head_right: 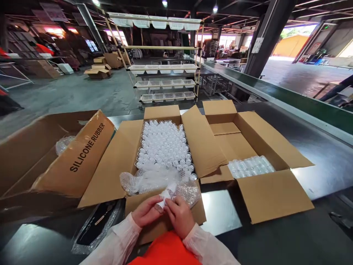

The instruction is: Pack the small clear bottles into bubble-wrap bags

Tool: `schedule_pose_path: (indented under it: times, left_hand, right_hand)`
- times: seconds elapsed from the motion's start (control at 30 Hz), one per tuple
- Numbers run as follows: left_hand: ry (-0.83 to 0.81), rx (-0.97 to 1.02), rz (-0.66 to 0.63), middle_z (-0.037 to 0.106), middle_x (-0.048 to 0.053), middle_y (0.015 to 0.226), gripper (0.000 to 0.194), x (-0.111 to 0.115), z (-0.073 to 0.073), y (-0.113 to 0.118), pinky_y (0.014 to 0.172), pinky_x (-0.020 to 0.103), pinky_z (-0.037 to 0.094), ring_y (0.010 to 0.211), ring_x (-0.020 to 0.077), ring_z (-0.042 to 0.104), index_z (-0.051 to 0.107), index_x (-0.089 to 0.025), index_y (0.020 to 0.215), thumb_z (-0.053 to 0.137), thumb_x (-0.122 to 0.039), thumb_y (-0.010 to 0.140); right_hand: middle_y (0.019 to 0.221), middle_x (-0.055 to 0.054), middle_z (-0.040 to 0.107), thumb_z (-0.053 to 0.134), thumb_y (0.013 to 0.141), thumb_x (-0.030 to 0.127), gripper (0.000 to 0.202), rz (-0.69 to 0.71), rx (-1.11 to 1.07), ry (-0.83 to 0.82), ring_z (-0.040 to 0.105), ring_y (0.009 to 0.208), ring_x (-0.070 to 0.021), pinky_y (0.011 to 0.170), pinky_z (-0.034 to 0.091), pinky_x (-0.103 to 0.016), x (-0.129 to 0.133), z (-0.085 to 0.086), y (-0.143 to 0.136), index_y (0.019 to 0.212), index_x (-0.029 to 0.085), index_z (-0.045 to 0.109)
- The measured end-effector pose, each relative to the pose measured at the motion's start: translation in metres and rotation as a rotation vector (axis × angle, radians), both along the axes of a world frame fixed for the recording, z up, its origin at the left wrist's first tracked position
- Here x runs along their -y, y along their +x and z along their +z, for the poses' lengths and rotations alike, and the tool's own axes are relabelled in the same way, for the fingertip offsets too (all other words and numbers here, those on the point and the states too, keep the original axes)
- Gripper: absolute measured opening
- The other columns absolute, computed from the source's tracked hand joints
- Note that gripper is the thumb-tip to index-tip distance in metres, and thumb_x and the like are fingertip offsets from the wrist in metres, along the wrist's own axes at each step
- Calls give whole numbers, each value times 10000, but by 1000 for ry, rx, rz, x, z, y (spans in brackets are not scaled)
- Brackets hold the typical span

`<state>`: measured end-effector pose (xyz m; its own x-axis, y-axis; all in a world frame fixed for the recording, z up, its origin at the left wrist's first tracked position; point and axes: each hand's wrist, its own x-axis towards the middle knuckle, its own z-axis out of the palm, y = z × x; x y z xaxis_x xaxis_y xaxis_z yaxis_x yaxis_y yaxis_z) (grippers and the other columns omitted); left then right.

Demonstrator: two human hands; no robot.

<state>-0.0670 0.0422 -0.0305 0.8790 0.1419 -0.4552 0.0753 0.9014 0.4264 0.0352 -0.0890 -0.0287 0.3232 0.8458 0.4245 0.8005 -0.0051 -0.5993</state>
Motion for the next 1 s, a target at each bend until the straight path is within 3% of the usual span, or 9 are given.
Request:
schedule_pose_path:
  times: [0.1, 0.17, 0.3, 0.4, 0.57, 0.7, 0.77, 0.87, 1.0]
  left_hand:
    - [-159, -29, -29, 652, 55, 786, 293, -4, 1, 0, 739, 257, 474, 754, 135, 600, 639, -88, 886, 633, -116, 595]
    - [-163, -69, -87, 647, 35, 773, 280, -2, 1, -1, 686, 274, 475, 690, 128, 593, 629, -113, 886, 656, -150, 610]
    - [71, -107, -28, 578, -35, 663, 302, 7, -2, 0, 465, 182, 338, 536, 68, 511, 611, -161, 819, 790, -235, 588]
    - [216, -170, -13, 522, -44, 586, 322, 7, -5, -1, 403, 161, 249, 485, 40, 448, 597, -134, 735, 816, -316, 585]
    - [255, -214, -131, 459, -79, 493, 352, -3, -7, -13, 351, 148, 135, 349, -3, 286, 569, -138, 746, 779, -404, 650]
    - [189, -158, -169, 566, -25, 570, 429, -2, -8, -15, 328, 149, 183, 376, 32, 424, 574, -136, 791, 811, -431, 589]
    - [186, -143, -155, 531, -48, 515, 442, 2, -9, -13, 311, 151, 148, 332, 16, 354, 569, -140, 788, 813, -444, 580]
    - [200, -137, -62, 424, -102, 445, 417, 8, -13, -8, 316, 149, 92, 318, -4, 235, 542, -153, 752, 833, -383, 561]
    - [226, -137, 103, 510, -43, 568, 357, 16, -19, 3, 372, 141, 216, 454, 28, 403, 558, -137, 733, 826, -259, 532]
  right_hand:
    - [747, -50, 569, 421, 942, 264, 286, 9, 40, 15, 556, 663, -147, 584, 467, -244, -1, 1, -3, 1091, 203, 657]
    - [736, -46, 556, 407, 948, 270, 298, 11, 75, 2, 544, 647, -140, 576, 460, -236, -2, 2, -4, 1084, 207, 664]
    - [725, -38, 543, 409, 948, 283, 298, 30, 107, -40, 533, 635, -142, 560, 454, -233, -4, 2, -5, 1094, 216, 660]
    - [756, -45, 552, 460, 906, 201, 292, 40, 75, -67, 555, 667, -162, 584, 475, -252, -2, 0, -5, 1151, 211, 620]
    - [962, -71, 568, 477, 687, -2, 555, 16, -22, -192, 603, 816, -185, 710, 500, -276, 7, -2, -6, 1194, 220, 519]
    - [898, -63, 598, 493, 640, 36, 349, -147, -14, -443, 602, 743, -194, 639, 437, -271, 14, -5, -5, 956, 183, 519]
    - [764, -34, 601, 479, 672, 60, 211, -165, -6, -509, 583, 655, -183, 574, 372, -258, 16, -6, -5, 840, 188, 495]
    - [687, -10, 581, 450, 706, 77, 135, -128, -12, -409, 560, 614, -163, 550, 320, -251, 16, -2, -6, 748, 205, 465]
    - [705, -10, 574, 442, 708, 80, 138, -88, -38, -245, 554, 627, -157, 562, 332, -245, 12, 6, -10, 745, 211, 467]
